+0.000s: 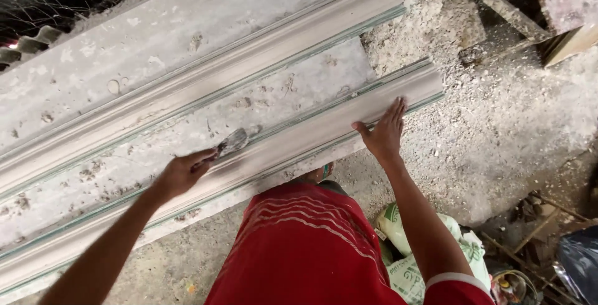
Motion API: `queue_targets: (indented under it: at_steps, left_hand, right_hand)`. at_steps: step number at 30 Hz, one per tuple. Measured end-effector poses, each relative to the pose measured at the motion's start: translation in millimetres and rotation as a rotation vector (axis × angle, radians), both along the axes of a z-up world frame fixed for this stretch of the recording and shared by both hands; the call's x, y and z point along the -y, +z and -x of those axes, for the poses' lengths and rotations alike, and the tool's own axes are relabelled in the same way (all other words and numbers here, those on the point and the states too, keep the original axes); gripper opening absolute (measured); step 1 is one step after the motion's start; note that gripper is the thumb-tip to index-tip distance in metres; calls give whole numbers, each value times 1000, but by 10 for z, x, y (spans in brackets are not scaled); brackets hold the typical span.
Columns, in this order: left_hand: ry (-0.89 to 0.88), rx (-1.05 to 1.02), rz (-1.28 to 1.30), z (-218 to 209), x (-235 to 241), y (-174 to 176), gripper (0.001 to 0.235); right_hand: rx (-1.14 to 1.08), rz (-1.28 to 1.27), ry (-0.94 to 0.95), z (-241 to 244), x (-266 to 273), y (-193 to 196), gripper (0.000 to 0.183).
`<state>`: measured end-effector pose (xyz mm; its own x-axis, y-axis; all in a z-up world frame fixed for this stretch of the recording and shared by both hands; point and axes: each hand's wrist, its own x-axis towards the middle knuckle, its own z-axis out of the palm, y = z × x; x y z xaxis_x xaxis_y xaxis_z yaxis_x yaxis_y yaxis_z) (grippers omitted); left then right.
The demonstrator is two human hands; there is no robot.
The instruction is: Refining the edges and decorative grooves of plaster cornices using a hand scraper to remove excess material and imperfections.
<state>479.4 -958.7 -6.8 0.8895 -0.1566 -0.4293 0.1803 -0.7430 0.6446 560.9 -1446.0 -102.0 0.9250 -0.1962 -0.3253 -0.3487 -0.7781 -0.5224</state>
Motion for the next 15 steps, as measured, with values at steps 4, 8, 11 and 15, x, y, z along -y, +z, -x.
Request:
queue_targets:
  at_steps: [4, 8, 11, 15]
  left_hand:
    - [-21, 120, 5, -244, 490, -480, 38]
    - [-192, 154, 74, -1004, 1663, -955, 39]
    - [-258, 164, 44, -1613, 2883, -1352, 38]
    - [-362, 161, -22, -2271, 4318, -1060, 36]
  right_hand:
    - [12, -2, -4, -6, -4, -45, 135]
    - [20, -17, 13, -13, 21, -90, 135]
    - [-15, -13, 5, 14, 1, -17, 135]
    - [-116, 21, -4, -30, -6, -38, 134]
